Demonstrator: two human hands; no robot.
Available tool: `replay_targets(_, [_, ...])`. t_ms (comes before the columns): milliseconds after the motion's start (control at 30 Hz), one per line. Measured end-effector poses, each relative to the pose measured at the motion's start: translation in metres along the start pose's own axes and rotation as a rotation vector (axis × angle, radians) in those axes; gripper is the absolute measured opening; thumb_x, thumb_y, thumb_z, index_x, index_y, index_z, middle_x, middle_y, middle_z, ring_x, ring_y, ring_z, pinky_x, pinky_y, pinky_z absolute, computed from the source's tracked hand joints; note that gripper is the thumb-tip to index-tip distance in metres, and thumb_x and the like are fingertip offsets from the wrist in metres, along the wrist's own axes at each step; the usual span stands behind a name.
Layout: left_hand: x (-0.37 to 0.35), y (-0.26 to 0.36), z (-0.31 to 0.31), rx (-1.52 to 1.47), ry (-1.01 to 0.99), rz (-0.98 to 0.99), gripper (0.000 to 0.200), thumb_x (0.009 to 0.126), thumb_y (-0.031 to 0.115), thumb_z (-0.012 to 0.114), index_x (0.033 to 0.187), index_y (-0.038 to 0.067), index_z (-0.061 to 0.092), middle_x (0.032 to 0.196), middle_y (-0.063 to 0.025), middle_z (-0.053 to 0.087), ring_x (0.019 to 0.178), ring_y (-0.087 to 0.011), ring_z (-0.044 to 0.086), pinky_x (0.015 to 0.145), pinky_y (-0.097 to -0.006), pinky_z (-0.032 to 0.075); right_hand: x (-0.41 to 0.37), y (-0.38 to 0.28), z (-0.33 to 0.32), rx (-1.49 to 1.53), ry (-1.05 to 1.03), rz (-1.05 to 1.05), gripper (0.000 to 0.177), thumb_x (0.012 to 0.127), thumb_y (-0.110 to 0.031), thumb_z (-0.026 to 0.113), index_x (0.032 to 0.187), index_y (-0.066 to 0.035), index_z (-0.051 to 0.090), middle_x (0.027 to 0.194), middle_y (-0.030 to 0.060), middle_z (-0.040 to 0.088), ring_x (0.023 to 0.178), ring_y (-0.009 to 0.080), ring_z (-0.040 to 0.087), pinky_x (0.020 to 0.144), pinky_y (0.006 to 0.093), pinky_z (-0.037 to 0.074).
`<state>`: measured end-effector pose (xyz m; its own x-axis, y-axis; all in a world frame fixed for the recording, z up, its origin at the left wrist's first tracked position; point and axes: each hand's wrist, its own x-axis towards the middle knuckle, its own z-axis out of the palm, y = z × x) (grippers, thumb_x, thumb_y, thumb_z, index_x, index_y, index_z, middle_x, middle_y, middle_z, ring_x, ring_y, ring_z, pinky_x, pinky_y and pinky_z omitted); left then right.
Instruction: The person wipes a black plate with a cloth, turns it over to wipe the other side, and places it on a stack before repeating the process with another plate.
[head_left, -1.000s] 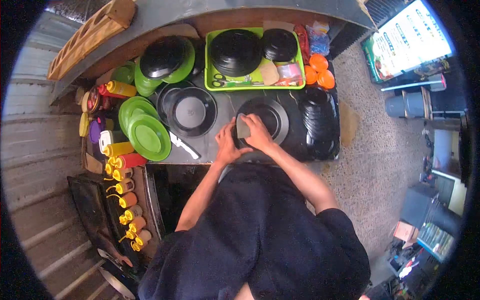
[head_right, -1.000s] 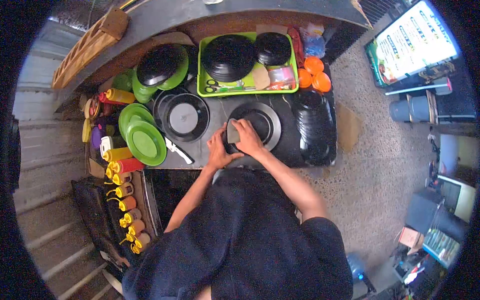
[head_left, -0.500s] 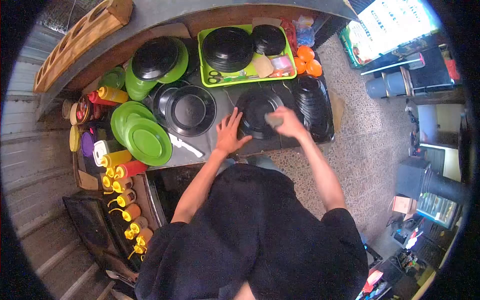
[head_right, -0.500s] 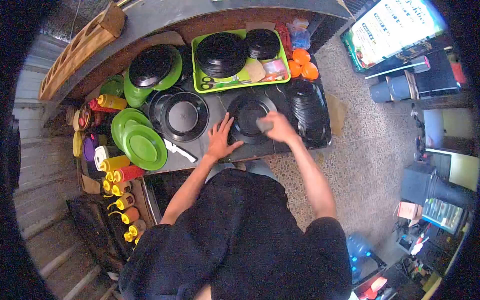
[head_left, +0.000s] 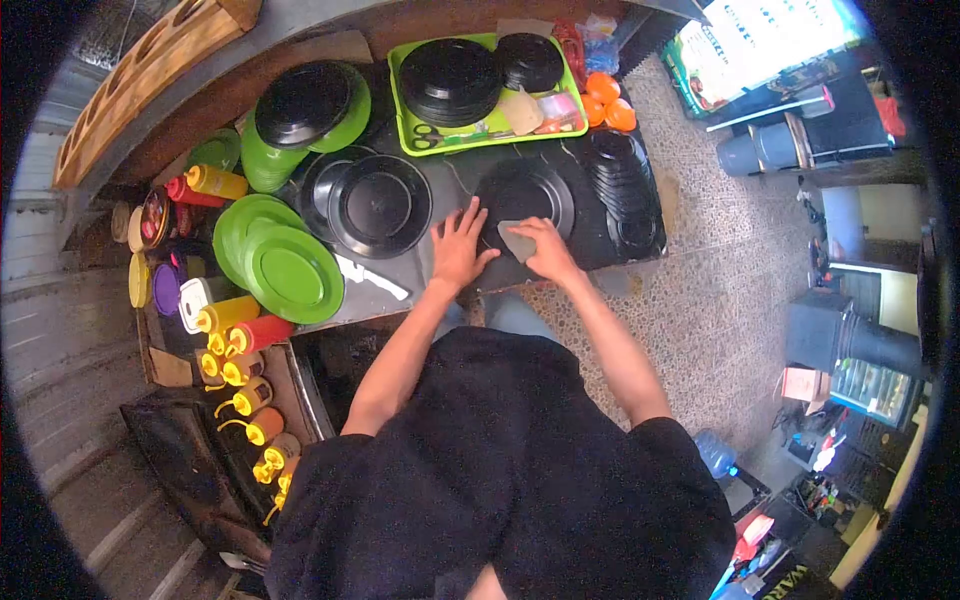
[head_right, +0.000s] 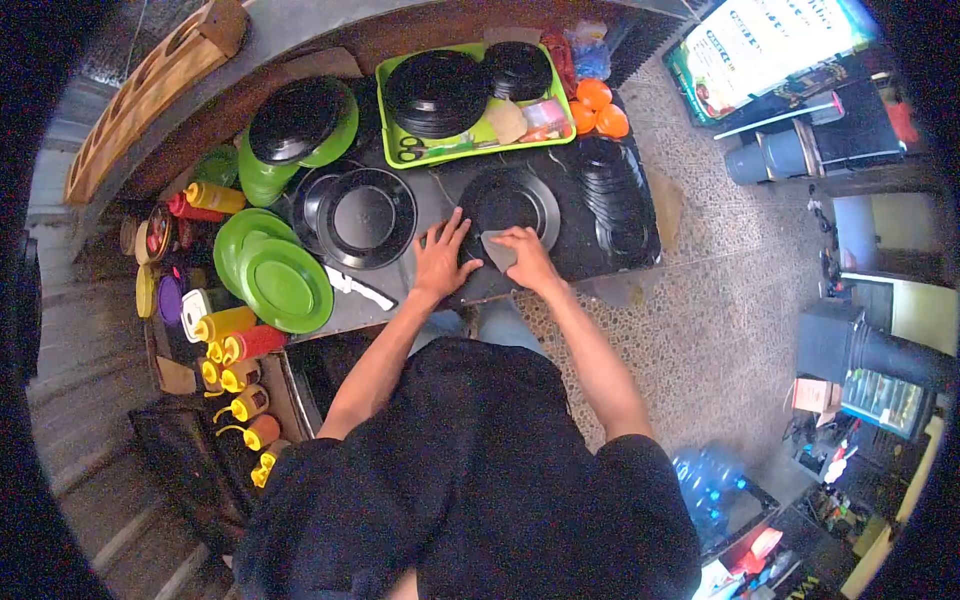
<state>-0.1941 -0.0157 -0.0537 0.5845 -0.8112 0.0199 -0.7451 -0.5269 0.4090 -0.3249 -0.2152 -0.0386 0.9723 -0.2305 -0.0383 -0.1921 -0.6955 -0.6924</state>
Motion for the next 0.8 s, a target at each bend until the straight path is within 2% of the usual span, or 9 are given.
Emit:
replay_targets(67, [-0.004, 0.003, 0.002, 0.004, 0.010, 0.008, 0.089, 0.087, 0.059, 0.077, 0.159, 0.014, 0.049, 0.176, -0.0045, 0.030, 0.148, -0.0344, 0.041, 0.117, -0.0565, 0.031, 0.012, 0.009, -0.018, 0.105, -0.129, 0.002, 0.066, 0.064, 0.011, 0.066, 0.125, -0.010, 0.079, 0.116, 0.0163, 0.071, 0.114, 0.0376, 0.066, 0.103, 0.0431, 0.052])
replay_targets(133, [-0.002, 0.004, -0.001, 0.014, 0.020, 0.027, 0.089, 0.087, 0.059, 0.077, 0.159, 0.014, 0.049, 0.176, -0.0051, 0.030, 0.149, -0.0351, 0.040, 0.117, -0.0573, 0.031, 0.032, 0.014, -0.031, 0.132, 0.002, -0.018, 0.064, 0.066, 0.011, 0.064, 0.124, -0.010, 0.079, 0.110, 0.0162, 0.070, 0.110, 0.0369, 0.067, 0.099, 0.0430, 0.053])
replay_targets(233, [-0.004, 0.010, -0.003, 0.004, 0.010, 0.000, 0.089, 0.087, 0.061, 0.077, 0.159, 0.015, 0.050, 0.175, -0.0054, 0.032, 0.151, -0.0350, 0.038, 0.117, -0.0580, 0.031, 0.067, 0.026, -0.054, -0.090, 0.133, -0.116, 0.062, 0.067, 0.011, 0.069, 0.125, -0.011, 0.079, 0.112, 0.0140, 0.069, 0.111, 0.0359, 0.065, 0.099, 0.0430, 0.053])
replay_targets(400, [-0.005, 0.013, -0.007, 0.052, 0.010, -0.004, 0.086, 0.089, 0.067, 0.071, 0.157, 0.018, 0.051, 0.174, -0.0011, 0.033, 0.151, -0.0319, 0.041, 0.118, -0.0582, 0.030, 0.063, 0.036, -0.081, -0.458, -0.056, -0.127, 0.066, 0.070, 0.009, 0.075, 0.132, -0.015, 0.076, 0.126, 0.0070, 0.066, 0.118, 0.0352, 0.060, 0.102, 0.0435, 0.053])
replay_targets(467, [-0.005, 0.016, -0.005, 0.098, 0.037, -0.016, 0.086, 0.089, 0.069, 0.069, 0.157, 0.020, 0.051, 0.175, 0.0003, 0.033, 0.150, -0.0316, 0.041, 0.118, -0.0578, 0.030, 0.045, 0.042, -0.084, -0.454, -0.108, -0.100, 0.069, 0.070, 0.007, 0.075, 0.135, -0.016, 0.074, 0.131, 0.0080, 0.063, 0.121, 0.0355, 0.058, 0.103, 0.0438, 0.053])
replay_targets(533, [-0.007, 0.017, -0.003, 0.112, 0.045, -0.041, 0.087, 0.089, 0.070, 0.068, 0.157, 0.020, 0.051, 0.175, 0.0009, 0.033, 0.149, -0.0316, 0.043, 0.118, -0.0572, 0.030, 0.024, 0.044, -0.081, -0.345, -0.004, -0.007, 0.070, 0.071, 0.005, 0.074, 0.138, -0.013, 0.072, 0.131, 0.0099, 0.063, 0.120, 0.0358, 0.058, 0.105, 0.0437, 0.053])
replay_targets(667, [-0.006, 0.021, 0.001, 0.146, 0.076, -0.029, 0.087, 0.089, 0.069, 0.068, 0.158, 0.019, 0.050, 0.175, -0.0005, 0.033, 0.148, -0.0326, 0.043, 0.117, -0.0569, 0.030, -0.006, 0.041, -0.061, -0.234, 0.020, 0.164, 0.058, 0.069, -0.006, 0.077, 0.128, -0.007, 0.076, 0.122, 0.0210, 0.070, 0.113, 0.0409, 0.067, 0.104, 0.0451, 0.055])
replay_targets(700, [-0.008, 0.022, 0.002, 0.176, 0.078, -0.025, 0.087, 0.089, 0.068, 0.067, 0.159, 0.019, 0.050, 0.175, -0.0012, 0.033, 0.148, -0.0330, 0.043, 0.117, -0.0566, 0.030, -0.008, 0.041, -0.055, -0.152, 0.029, 0.161, 0.053, 0.068, -0.011, 0.078, 0.120, -0.005, 0.079, 0.113, 0.0256, 0.073, 0.105, 0.0434, 0.071, 0.099, 0.0466, 0.058])
replay_targets(800, [-0.009, 0.025, 0.004, 0.191, 0.076, -0.029, 0.088, 0.089, 0.066, 0.069, 0.159, 0.017, 0.049, 0.175, -0.0039, 0.033, 0.150, -0.0340, 0.042, 0.118, -0.0567, 0.030, -0.009, 0.028, -0.034, -0.110, -0.053, 0.066, 0.050, 0.070, -0.012, 0.078, 0.119, -0.002, 0.079, 0.110, 0.0264, 0.073, 0.103, 0.0441, 0.072, 0.096, 0.0477, 0.059])
